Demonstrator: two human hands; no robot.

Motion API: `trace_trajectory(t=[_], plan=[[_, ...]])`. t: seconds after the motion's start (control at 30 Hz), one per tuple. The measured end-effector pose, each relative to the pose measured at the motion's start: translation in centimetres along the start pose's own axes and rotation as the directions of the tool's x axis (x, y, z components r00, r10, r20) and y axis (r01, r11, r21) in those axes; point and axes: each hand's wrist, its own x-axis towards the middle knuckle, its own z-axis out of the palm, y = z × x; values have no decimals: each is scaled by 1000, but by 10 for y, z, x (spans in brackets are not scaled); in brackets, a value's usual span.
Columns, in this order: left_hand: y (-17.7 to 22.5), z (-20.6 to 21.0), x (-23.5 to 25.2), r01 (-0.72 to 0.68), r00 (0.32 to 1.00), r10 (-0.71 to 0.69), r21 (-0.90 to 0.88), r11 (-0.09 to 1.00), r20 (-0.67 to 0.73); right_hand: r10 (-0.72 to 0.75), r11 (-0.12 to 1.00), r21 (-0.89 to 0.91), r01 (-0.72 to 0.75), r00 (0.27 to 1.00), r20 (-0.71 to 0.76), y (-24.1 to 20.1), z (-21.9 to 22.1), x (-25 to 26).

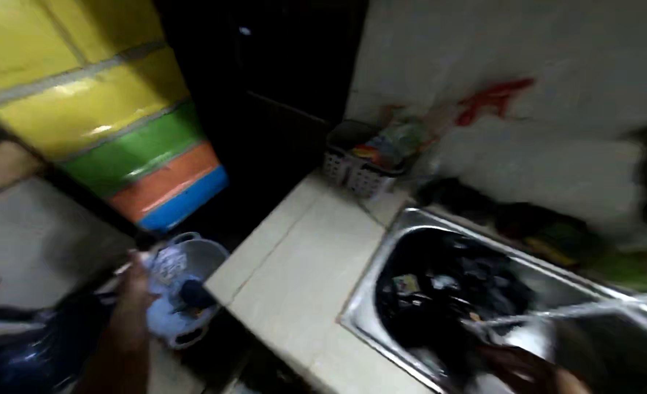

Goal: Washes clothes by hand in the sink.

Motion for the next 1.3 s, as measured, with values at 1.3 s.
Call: trace_trajectory(t=[1.3], plan=[[-61,332,-388,-903,428,-217,404,-145,878,331,943,-92,-319,893,305,24,31,57]])
